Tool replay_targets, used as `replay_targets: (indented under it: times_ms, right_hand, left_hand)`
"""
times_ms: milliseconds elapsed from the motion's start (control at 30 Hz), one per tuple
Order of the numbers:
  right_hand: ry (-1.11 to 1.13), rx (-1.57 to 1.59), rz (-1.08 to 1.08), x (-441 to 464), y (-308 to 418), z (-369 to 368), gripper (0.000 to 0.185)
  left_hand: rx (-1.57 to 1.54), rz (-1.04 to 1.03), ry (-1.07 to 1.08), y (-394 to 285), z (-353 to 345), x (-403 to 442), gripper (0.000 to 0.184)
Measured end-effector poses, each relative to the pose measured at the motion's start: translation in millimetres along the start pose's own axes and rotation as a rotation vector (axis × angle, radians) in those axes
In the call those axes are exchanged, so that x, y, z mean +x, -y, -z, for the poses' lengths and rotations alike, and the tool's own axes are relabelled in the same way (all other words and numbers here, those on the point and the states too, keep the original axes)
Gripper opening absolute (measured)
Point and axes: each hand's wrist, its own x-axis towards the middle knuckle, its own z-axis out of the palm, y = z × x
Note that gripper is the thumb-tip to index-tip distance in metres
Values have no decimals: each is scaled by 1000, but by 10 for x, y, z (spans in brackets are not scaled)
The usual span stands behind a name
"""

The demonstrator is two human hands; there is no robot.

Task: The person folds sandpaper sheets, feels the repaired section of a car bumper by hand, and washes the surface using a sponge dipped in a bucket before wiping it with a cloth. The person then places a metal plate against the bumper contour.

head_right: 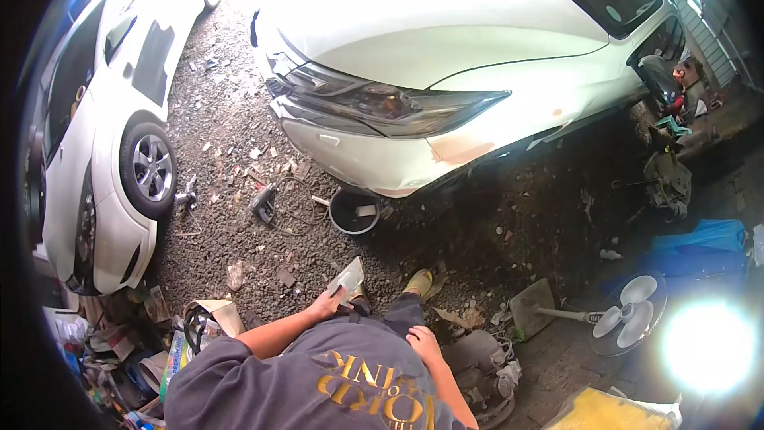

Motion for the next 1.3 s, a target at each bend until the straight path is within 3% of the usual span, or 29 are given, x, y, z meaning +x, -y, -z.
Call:
replay_targets:
  times_ms: [67, 200, 467, 600, 633, 667, 733, 833, 933, 967, 1000, 1067, 1100, 1200, 1233, 1267, 1300]
  right_hand:
    - [63, 86, -36, 4, -18, -38, 29]
    - [42, 135, -287, 6, 197, 63, 27]
    - [105, 140, -287, -332, 573, 539, 28]
    - [126, 179, -297, -245, 625, 658, 29]
    - [136, 177, -286, -203, 640, 693, 29]
    - [145, 179, -275, -150, 656, 722, 29]
    - [204, 174, -292, -44, 628, 813, 32]
    - [266, 174, -283, 130, 449, 893, 34]
    - [414, 138, -265, 284, 142, 999, 34]
    - [457, 112, -248, 333, 28, 1043, 34]
    - [504, 84, -232, 367, -98, 1094, 33]
    - [530, 105, -222, 545, -417, 1207, 33]
    - [514, 164, -234, 662, -577, 1224, 32]
    - [457, 483, -340, 1100, -921, 1215, 24]
    - [399, 502, -313, 1334, -1029, 1187, 21]
    - [335, 526, -285, 1559, -1155, 1108, 19]
    - [233, 533, -223, 1771, -1320, 967, 19]
  left_hand:
    - [377, -163, -79, 131, 58, -3, 54]
    - [530, -7, 23, -20, 16, -154, 59]
    - [492, -9, 33, 103, -120, -143, 57]
    - [561, 218, 125, 130, -180, -116, 55]
    - [410, -6, 50, 223, -208, -136, 54]
    - [323, 67, -36, 95, -273, -233, 52]
    - [273, 22, -101, -187, -363, -427, 51]
    - [491, 174, -177, -88, -422, -553, 58]
    - [383, 4, -366, -364, -797, -693, 65]
    - [404, 200, -392, -552, -952, -732, 68]
    - [355, 188, -439, -659, -1080, -747, 62]
    - [250, 134, -538, -745, -1281, -566, 51]
    - [347, -76, -533, -631, -1226, -339, 49]
    - [-167, -218, -466, -817, -1254, 486, 49]
    - [-113, -441, -666, -1115, -1326, 838, 49]
    - [-346, -485, -716, -1844, -1513, 1054, 61]
    - [-291, -622, -662, -2285, -1448, 1297, 74]
